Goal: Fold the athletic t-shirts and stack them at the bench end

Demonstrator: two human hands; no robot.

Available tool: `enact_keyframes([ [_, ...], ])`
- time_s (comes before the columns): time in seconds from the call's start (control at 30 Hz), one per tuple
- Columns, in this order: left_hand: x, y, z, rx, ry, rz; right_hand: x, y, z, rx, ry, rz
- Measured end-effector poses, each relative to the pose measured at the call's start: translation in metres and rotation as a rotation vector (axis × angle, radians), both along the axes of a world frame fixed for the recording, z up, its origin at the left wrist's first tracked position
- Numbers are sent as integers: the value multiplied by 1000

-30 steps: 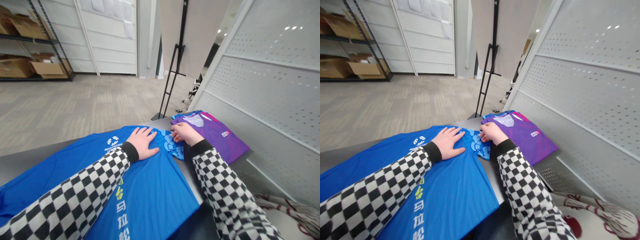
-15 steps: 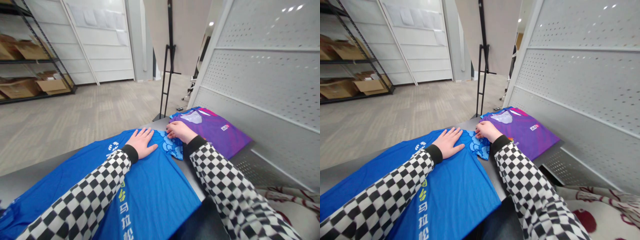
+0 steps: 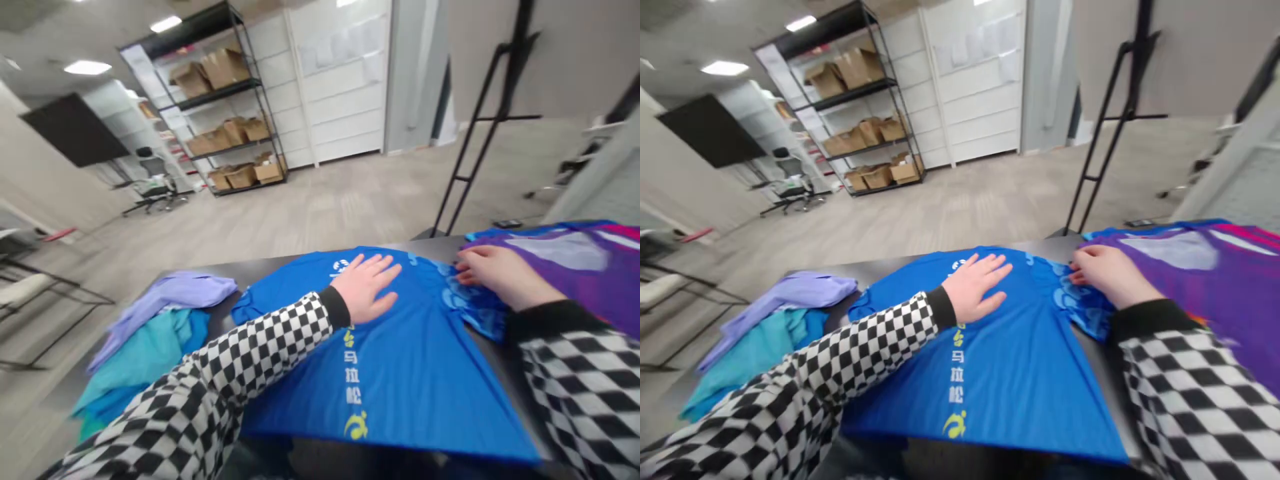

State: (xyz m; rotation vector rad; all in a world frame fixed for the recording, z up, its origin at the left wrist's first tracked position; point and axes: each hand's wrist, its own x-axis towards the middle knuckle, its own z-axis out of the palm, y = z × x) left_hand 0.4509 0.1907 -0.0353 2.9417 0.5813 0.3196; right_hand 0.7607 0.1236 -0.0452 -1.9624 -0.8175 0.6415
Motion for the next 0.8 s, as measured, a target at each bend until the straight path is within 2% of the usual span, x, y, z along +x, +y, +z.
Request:
enact_keyframes([
  [0.1, -85, -27, 1, -55, 20, 153, 22, 18, -20, -31, 74, -22],
  [0.17, -146, -37, -1, -60, 59, 385, 29, 22, -26, -9, 60, -1],
  [0.23, -205, -38, -6, -58, 137, 641, 30, 20, -25, 0, 46, 20],
  [0.3, -256, -33, -10, -71, 208, 819, 27, 16, -18, -16, 33, 26],
  [0.4, -312, -25, -13, -69, 145, 879, 25, 14, -10, -64, 16, 36],
  [0.47, -332, -20, -9, -61, 75, 881, 28, 17, -12, -64, 31, 30],
  [0.53, -339, -15, -5, -49, 38, 895, 34, 21, -19, -29, 76, 1],
  [0.67, -324, -6, -1, -11, -16, 911, 47, 29, -36, 13, 111, 8],
  [0.8, -310, 1, -9, -102, 45, 789, 51, 28, -39, 25, 55, 56],
])
